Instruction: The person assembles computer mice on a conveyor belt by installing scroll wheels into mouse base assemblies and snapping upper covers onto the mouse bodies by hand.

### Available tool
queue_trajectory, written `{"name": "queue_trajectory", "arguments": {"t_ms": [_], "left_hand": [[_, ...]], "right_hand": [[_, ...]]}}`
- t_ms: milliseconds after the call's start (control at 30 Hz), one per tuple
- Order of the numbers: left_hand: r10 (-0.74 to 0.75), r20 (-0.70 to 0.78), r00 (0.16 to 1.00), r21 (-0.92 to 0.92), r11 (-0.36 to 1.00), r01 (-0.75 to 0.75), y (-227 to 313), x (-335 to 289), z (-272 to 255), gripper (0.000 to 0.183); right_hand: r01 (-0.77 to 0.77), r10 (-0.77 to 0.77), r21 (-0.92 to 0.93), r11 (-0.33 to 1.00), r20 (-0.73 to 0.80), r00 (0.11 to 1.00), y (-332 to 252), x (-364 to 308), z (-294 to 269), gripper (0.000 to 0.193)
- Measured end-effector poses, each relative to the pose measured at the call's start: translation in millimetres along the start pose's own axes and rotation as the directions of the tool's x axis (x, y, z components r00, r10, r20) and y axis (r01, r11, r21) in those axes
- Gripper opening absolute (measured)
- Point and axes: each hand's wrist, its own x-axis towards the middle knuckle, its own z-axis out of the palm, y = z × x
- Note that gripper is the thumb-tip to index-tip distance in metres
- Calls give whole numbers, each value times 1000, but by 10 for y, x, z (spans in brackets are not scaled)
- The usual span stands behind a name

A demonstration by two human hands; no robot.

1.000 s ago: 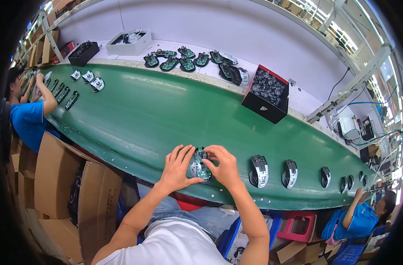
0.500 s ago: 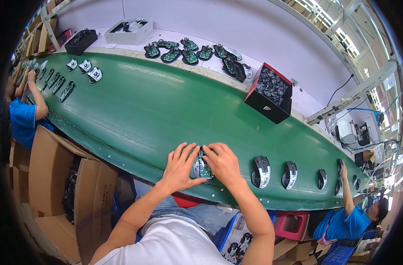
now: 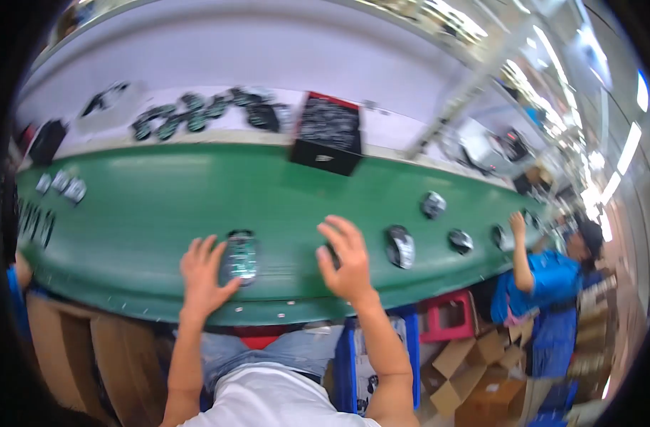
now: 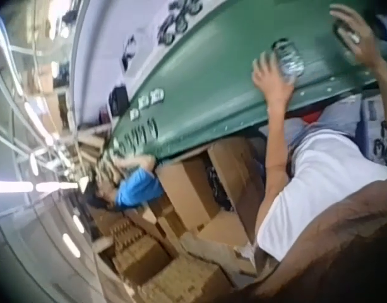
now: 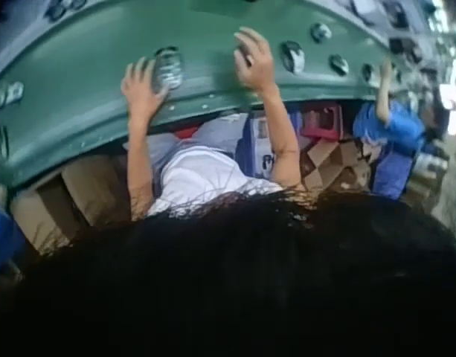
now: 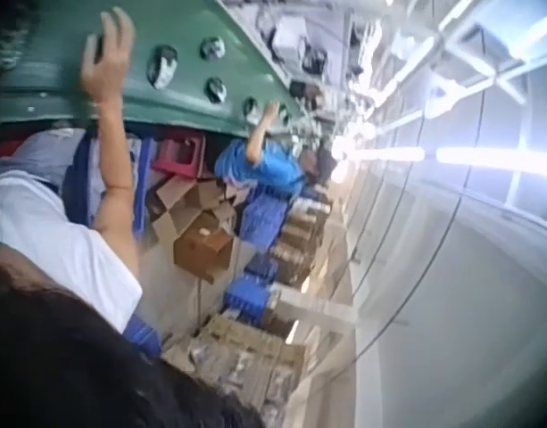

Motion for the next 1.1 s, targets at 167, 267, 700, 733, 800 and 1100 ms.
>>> {"name": "queue_trajectory", "arguments": {"t_ms": [167,267,700,733,800,1100], "left_hand": [[-44,-11,999,-69,997,43,159,-16,-22,74],[-22,-25,999,-58,998,20,154,-62,19,73],[-8,-146,989,-149,989,-14,114,-151,49,55],[-29,-173,984,-361,932,-36,127,-98,45,53],[-142,-51,989,-711,700,63,207,-51,-50,51],[283,411,867,-597,-635,490,519,-26,-154,82]], "right_hand": [[-502,385,-230,834,-410,827,2368,-2,-1351,36],[-708,611,-289,644,-364,703,3347,-65,-1556,71],[-373,404,210,904,-131,905,1962,480,-852,56],[-294,324,214,932,-125,938,1648,452,-811,61],[-256,256,402,879,54,965,699,446,-559,66],[-163,-176,732,662,363,915,-540,171,515,77]]}}
